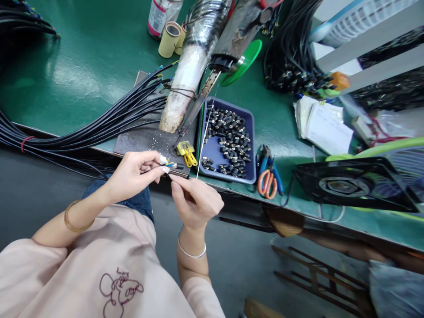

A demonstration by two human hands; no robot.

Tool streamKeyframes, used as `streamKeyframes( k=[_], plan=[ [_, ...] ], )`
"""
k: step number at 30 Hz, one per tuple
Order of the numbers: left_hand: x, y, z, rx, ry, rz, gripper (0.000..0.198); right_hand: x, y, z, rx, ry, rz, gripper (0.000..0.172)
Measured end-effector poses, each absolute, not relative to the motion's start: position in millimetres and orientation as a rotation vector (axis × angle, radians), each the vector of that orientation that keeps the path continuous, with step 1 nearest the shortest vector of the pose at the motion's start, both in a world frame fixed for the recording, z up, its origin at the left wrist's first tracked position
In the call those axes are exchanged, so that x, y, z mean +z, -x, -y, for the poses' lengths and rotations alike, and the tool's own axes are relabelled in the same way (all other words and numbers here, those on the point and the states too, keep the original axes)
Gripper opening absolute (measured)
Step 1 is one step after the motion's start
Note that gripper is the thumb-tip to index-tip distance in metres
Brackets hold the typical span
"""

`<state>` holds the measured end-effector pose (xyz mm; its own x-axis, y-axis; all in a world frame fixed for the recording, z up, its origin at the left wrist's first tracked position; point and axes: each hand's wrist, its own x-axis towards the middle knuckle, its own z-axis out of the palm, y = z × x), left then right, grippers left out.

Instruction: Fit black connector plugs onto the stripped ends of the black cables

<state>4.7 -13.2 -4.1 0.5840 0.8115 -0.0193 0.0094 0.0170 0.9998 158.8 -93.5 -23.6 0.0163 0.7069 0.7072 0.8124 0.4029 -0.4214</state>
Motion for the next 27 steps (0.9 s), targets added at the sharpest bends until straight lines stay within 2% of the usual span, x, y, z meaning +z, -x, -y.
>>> streamKeyframes(
  k=[7,16,21,24,27],
  plan=[
    [-3,-5,14,0.726,-1.459,-0.759,0.011,-27,-160,97,-0.05,1.408,1.511,0.025],
    [-12,-5,17,0.801,-1.681,-0.76,0.014,-23,-160,93,0.127,1.451,1.632,0.017],
    [-13,-6,16,0.802,-1.728,-0.768,0.013,-21,-160,93,-0.099,1.446,1.667,0.018],
    [-12,-6,15,0.785,-1.726,-0.758,0.016,-23,-156,93,-0.188,1.439,1.684,0.012],
    [-8,-6,16,0.743,-1.589,-0.742,0.015,-23,-151,94,-0.014,1.493,1.525,0.007]
  ],
)
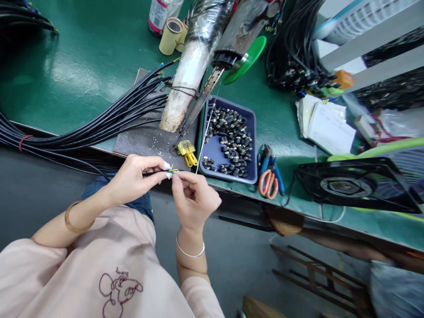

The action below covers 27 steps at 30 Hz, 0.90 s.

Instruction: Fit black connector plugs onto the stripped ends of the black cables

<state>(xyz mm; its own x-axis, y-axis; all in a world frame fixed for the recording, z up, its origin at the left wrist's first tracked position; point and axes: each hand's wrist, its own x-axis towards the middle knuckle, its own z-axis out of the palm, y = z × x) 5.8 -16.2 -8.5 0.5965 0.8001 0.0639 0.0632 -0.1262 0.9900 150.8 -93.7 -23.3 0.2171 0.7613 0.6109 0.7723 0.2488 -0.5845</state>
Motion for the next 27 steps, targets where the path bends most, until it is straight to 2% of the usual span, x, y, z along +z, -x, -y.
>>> streamKeyframes(
  k=[4,9,14,17,20,23,27],
  plan=[
    [-3,-6,19,0.695,-1.337,-0.701,0.012,-20,-147,95,0.385,1.503,1.28,0.011],
    [0,-6,18,0.747,-1.278,-0.721,0.011,-18,-151,95,0.265,1.48,1.157,0.013],
    [-2,-5,16,0.771,-1.341,-0.738,0.008,-15,-156,90,0.504,1.455,1.265,0.009],
    [-3,-4,15,0.838,-1.468,-0.769,0.01,-13,-157,89,0.361,1.486,1.394,0.008],
    [-3,-3,15,0.904,-1.623,-0.797,0.012,-13,-160,89,0.096,1.512,1.615,0.014],
    [-4,-3,15,0.888,-1.654,-0.82,0.013,-13,-165,88,-0.026,1.494,1.737,0.02],
    [-6,-7,14,0.832,-1.548,-0.841,0.013,-13,-164,86,-0.109,1.36,1.472,0.018]
  ],
)
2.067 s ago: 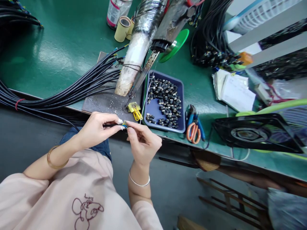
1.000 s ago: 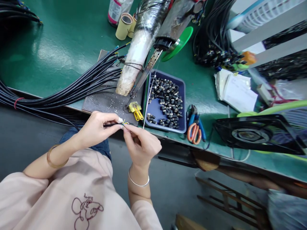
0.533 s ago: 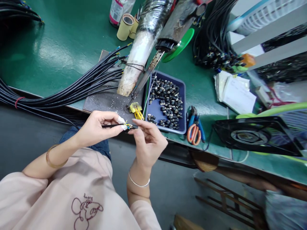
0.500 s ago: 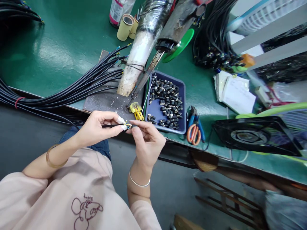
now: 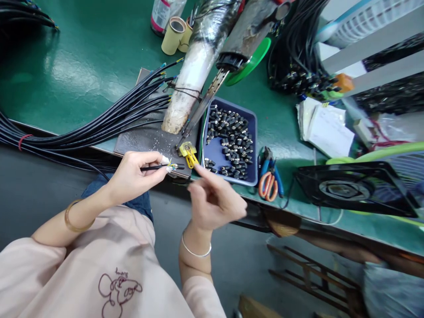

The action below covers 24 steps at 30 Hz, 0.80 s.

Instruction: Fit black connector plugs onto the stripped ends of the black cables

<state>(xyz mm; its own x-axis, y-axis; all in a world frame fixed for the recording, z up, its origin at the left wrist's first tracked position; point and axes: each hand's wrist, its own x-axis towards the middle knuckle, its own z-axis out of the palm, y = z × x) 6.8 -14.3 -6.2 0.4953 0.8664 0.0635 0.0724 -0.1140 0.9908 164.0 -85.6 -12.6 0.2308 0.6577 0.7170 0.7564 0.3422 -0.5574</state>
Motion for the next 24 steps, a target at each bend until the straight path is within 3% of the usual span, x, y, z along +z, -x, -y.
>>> streamKeyframes(
  k=[5,12,18,24],
  plan=[
    [-11,-12,8,0.829,-1.434,-0.851,0.012,-9,-156,82,-0.152,1.177,1.042,0.017],
    [-12,-17,0,0.804,-1.384,-0.829,0.014,-33,-156,78,0.028,1.425,1.331,0.009],
    [-14,-18,-5,0.75,-1.421,-0.843,0.017,-44,-153,67,-0.133,1.377,1.425,0.01],
    [-13,-20,-11,0.776,-1.428,-0.822,0.015,-40,-153,62,-0.048,1.384,1.424,0.013]
  ],
)
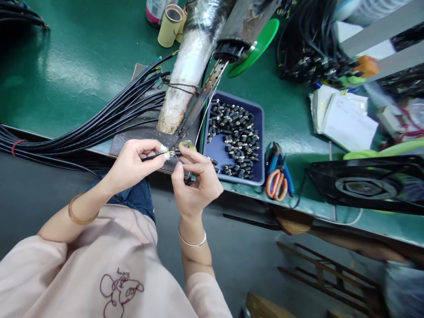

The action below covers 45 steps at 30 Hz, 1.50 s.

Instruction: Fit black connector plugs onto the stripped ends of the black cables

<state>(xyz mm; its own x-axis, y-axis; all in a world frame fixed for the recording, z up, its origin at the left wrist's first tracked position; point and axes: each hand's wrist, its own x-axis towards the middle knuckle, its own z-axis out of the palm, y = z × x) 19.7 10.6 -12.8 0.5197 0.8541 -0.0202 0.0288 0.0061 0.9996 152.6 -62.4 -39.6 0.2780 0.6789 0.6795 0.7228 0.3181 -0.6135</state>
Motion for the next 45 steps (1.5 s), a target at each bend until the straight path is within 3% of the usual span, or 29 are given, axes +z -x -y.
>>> streamKeyframes(
  k=[26,45],
  plan=[
    [-12,-18,-14,0.745,-1.557,-0.845,0.013,-31,-158,60,-0.076,1.329,1.531,0.018],
    [-17,-14,-7,0.749,-1.479,-0.821,0.013,-37,-157,66,0.055,1.436,1.327,0.01]
  ],
)
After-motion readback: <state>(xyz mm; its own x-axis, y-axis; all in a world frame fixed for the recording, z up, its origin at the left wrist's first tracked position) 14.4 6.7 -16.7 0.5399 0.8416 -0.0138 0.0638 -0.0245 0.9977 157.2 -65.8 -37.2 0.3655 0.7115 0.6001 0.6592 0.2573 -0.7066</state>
